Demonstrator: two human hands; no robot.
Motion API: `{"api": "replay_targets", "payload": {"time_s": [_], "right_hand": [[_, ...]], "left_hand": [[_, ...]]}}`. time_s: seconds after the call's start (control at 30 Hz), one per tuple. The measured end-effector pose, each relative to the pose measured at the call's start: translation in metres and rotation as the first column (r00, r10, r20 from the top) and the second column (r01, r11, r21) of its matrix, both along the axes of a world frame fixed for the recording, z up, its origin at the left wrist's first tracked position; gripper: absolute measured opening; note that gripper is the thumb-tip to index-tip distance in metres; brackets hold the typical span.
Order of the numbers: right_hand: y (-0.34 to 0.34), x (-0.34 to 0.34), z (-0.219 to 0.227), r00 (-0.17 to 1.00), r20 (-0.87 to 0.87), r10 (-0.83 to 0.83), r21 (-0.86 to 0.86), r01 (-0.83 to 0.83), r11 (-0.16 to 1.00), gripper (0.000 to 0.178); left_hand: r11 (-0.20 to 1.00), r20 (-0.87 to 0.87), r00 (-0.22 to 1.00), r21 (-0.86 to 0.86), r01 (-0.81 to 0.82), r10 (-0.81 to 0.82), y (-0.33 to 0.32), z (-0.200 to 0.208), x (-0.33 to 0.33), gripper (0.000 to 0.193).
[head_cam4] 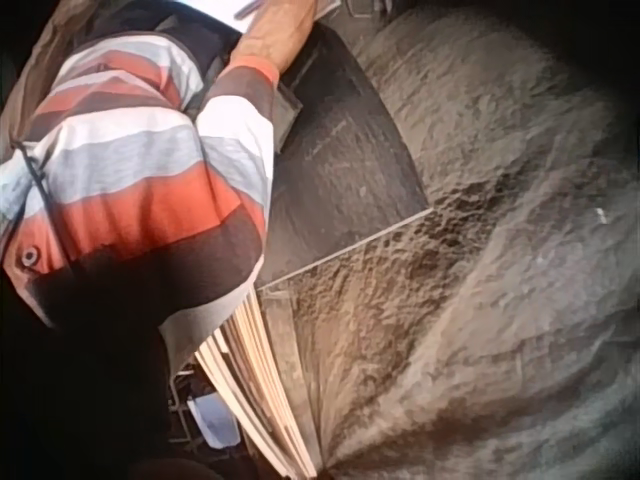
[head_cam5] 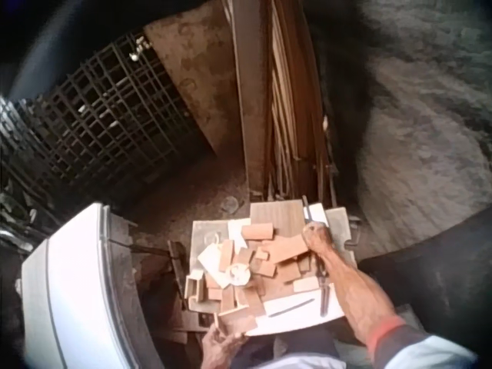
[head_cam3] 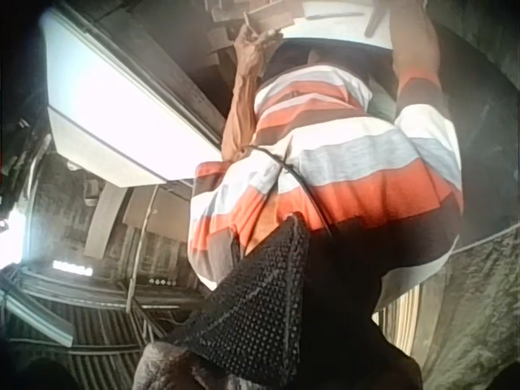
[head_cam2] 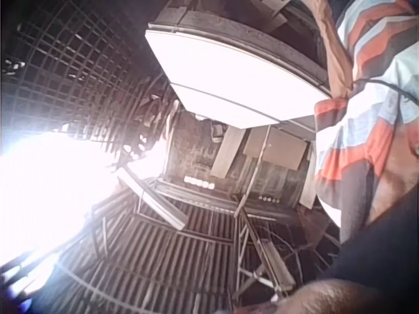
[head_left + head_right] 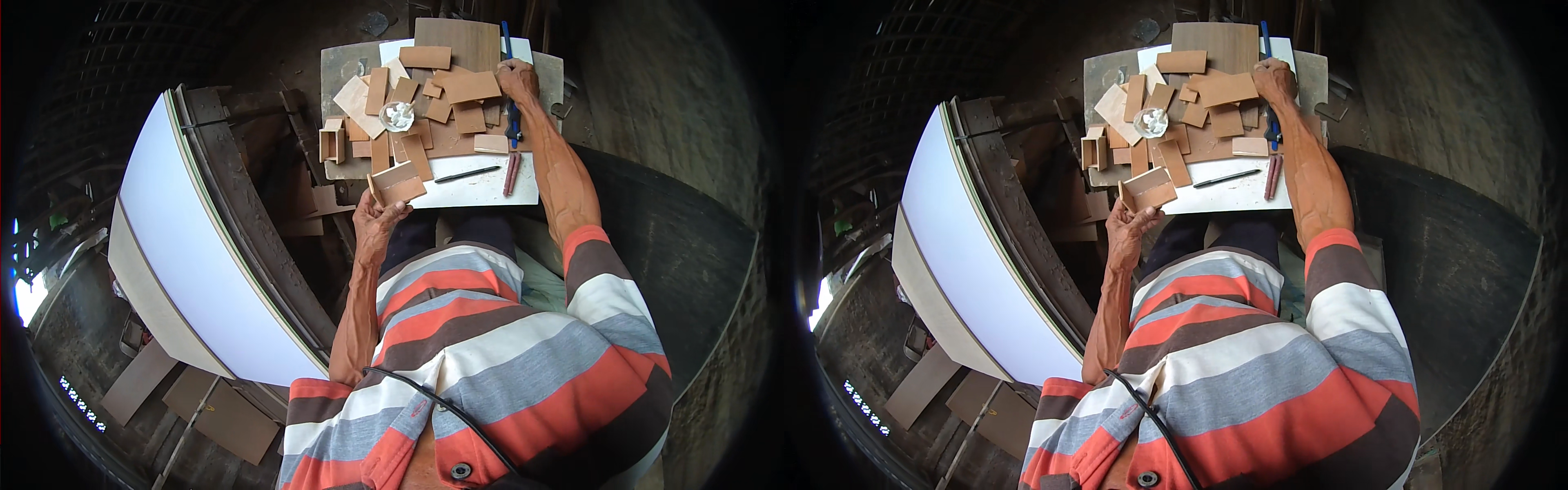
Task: The person assembles small wooden boxes by applying glue to the edges of rectangular wooden pieces and joining them together. They handle the pieces one at a time, aligning the glued edges and pressing them to form box structures on a cluttered workbench.
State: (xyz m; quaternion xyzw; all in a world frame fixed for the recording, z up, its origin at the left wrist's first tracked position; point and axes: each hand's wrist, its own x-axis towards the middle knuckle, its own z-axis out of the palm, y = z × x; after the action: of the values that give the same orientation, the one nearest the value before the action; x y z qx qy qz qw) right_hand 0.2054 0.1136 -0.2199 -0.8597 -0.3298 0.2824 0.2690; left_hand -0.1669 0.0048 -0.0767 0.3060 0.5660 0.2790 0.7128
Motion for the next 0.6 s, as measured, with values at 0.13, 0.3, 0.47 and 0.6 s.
{"api": "replay_targets", "payload": {"time_s": [0.13, 0.3, 0.47, 0.6], "right_hand": [[-0.011, 0.015, -0.003, 0.967, -0.233, -0.102, 0.101, 0.128, 0.987, 0.023], [-0.028, 0.01, 0.015, 0.946, -0.317, -0.061, 0.161, 0.117, 0.98, 0.018], [-0.052, -0.003, 0.03, 0.992, -0.12, 0.028, 0.079, -0.018, 0.997, 0.027], [-0.056, -0.023, 0.057, 0.999, 0.016, 0.05, -0.063, -0.049, 0.997, 0.032]], "left_hand": [[1.0, -0.012, 1.0, -0.002, 0.012, -0.012, 0.002, -0.002, -0.004, 0.05], [1.0, 0.012, 1.0, -0.008, 0.012, -0.012, 0.006, -0.006, -0.003, 0.046], [0.999, 0.022, 0.999, -0.028, 0.031, -0.03, 0.01, -0.005, 0.0, 0.039], [0.999, 0.028, 0.999, -0.034, 0.026, -0.025, 0.014, -0.003, 0.004, 0.046]]}}
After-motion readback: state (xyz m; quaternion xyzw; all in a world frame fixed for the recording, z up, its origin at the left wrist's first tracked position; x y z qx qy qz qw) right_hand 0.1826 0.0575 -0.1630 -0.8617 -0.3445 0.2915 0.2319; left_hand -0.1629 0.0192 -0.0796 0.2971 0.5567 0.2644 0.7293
